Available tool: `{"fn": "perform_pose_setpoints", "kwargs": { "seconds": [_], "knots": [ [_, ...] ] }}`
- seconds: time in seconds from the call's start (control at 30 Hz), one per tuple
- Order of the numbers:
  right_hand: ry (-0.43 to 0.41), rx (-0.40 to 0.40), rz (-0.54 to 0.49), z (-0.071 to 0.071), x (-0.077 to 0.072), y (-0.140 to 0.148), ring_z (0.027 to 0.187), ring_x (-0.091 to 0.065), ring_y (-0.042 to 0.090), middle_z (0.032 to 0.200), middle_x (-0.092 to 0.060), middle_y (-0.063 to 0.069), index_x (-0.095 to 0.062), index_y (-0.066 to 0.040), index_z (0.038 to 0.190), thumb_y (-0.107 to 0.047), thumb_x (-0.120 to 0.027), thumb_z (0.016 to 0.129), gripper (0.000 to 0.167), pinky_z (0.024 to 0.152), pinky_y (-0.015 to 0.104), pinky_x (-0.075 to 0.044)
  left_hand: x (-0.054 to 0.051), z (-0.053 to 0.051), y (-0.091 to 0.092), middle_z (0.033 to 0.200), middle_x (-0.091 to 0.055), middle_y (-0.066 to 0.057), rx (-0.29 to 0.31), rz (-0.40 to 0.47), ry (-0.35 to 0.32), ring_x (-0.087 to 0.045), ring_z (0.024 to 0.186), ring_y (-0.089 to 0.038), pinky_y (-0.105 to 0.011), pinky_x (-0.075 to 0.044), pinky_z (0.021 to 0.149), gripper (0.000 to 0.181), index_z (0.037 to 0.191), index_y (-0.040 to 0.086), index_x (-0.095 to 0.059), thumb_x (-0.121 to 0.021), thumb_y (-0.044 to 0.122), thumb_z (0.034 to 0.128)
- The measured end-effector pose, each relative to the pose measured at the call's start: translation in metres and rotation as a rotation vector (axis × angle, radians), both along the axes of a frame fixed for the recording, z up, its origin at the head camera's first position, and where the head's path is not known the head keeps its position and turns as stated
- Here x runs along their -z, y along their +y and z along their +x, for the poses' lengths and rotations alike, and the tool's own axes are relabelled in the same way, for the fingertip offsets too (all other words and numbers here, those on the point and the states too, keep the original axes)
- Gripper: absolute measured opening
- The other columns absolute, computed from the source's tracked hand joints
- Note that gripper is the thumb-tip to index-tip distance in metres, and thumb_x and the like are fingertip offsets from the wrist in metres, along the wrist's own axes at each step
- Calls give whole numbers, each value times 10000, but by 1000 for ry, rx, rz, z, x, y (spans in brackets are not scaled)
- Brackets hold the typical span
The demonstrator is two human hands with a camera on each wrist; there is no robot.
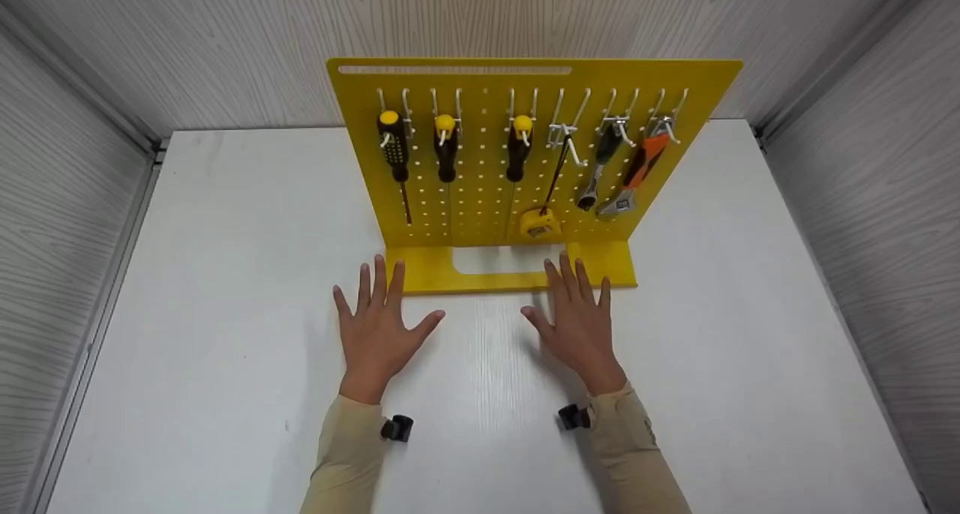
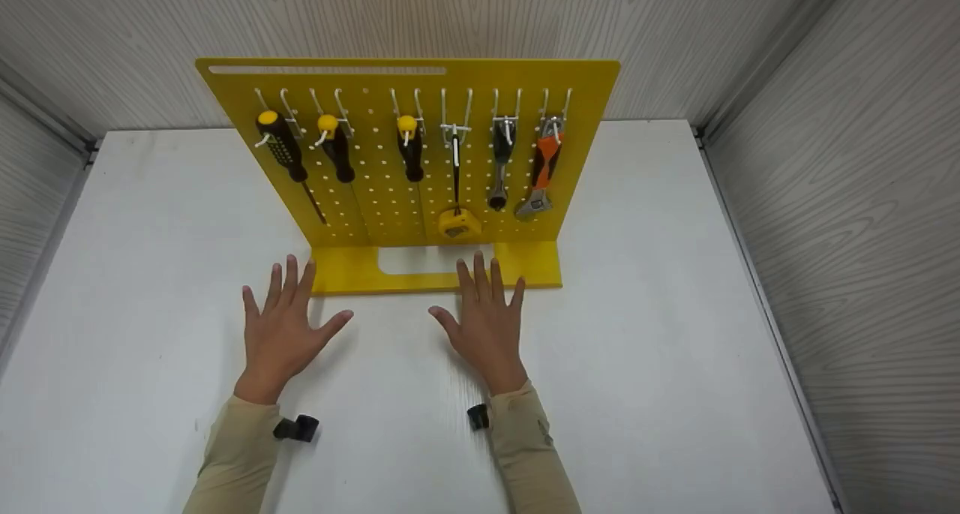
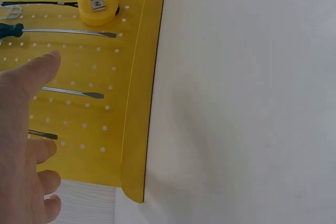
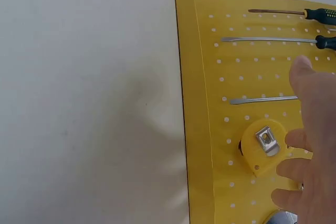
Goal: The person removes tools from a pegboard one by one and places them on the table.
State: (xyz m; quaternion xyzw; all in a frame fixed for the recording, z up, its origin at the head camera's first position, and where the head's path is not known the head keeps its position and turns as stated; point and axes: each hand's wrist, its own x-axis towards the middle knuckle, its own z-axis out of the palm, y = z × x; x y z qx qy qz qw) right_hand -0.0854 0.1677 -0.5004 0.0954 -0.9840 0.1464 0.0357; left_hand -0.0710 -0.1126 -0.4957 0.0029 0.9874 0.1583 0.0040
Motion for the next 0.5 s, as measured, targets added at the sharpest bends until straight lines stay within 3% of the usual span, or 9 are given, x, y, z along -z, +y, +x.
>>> {"fn": "perform_pose_setpoints", "kwargs": {
  "seconds": [0.33,0.5],
  "knots": [
    [12,-46,-37,-4,0,-12,1473,-242,303,1589,-269,103,-308,-147,1515,-647,-412,927,779,1147,621,-131,-8,-8,-6,1630,-97,-91,11,8,3,-77,1511,-300,-624,23,1163,938,1552,160,-184,-462,715,849],
    [-15,-54,-114,-8,-2,-20,1468,-252,311,1574,-304,113,-325,-130,1506,-596,-462,934,751,1156,606,-137,-14,-11,-8,1628,-103,-98,-7,80,-10,-70,1511,-305,-626,44,1160,930,1552,146,-167,-474,690,863]
  ]
}}
